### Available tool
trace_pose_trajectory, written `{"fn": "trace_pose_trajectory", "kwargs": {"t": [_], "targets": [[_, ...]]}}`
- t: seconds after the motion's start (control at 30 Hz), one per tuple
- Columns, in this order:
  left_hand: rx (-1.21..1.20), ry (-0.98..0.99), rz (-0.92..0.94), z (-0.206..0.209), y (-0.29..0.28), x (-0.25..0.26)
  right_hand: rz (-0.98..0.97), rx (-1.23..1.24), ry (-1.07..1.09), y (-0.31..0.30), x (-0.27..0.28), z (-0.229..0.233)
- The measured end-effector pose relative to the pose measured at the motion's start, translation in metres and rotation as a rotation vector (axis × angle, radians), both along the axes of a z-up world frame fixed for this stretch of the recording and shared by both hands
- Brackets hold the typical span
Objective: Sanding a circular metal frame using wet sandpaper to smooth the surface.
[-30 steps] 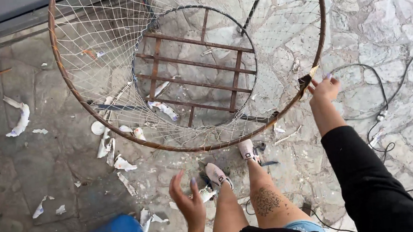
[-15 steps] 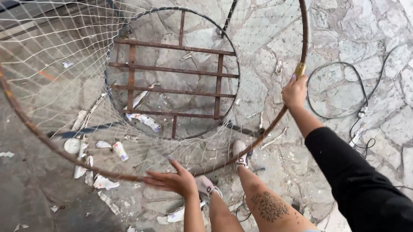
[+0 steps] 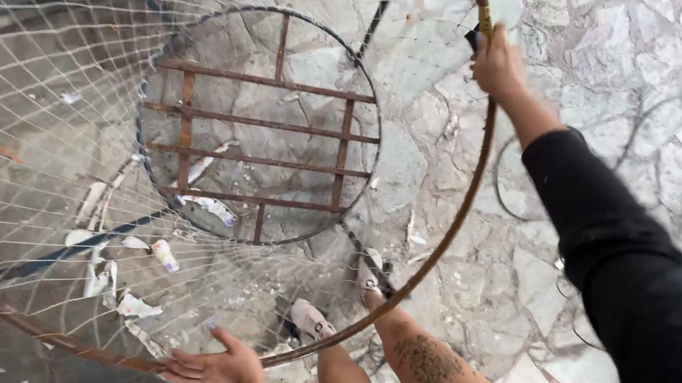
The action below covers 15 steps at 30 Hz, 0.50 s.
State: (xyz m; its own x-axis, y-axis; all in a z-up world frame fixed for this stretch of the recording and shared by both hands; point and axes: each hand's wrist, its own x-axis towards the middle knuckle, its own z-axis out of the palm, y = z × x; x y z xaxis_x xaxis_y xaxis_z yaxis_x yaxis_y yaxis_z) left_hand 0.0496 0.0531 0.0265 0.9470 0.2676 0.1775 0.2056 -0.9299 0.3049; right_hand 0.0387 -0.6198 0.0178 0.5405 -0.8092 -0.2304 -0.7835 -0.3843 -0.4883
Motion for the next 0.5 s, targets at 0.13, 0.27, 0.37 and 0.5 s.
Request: {"fn": "trace_pose_trajectory", "kwargs": {"t": [0.13,0.27,0.37,0.5], "targets": [[0.003,0.290,0.218,0.004,0.001,0.013,-0.180,0.116,0.028,0.107,-0.065,-0.006],[0.071,0.184,0.159,-0.026,0.017,0.002,-0.236,0.070,0.176,0.150,-0.106,-0.007],[0.075,0.226,0.187,-0.023,0.001,0.003,-0.226,0.043,0.251,0.080,-0.057,-0.007],[0.100,0.116,0.082,-0.008,-0.003,-0.002,-0.018,-0.047,0.083,-0.010,0.040,0.014]]}}
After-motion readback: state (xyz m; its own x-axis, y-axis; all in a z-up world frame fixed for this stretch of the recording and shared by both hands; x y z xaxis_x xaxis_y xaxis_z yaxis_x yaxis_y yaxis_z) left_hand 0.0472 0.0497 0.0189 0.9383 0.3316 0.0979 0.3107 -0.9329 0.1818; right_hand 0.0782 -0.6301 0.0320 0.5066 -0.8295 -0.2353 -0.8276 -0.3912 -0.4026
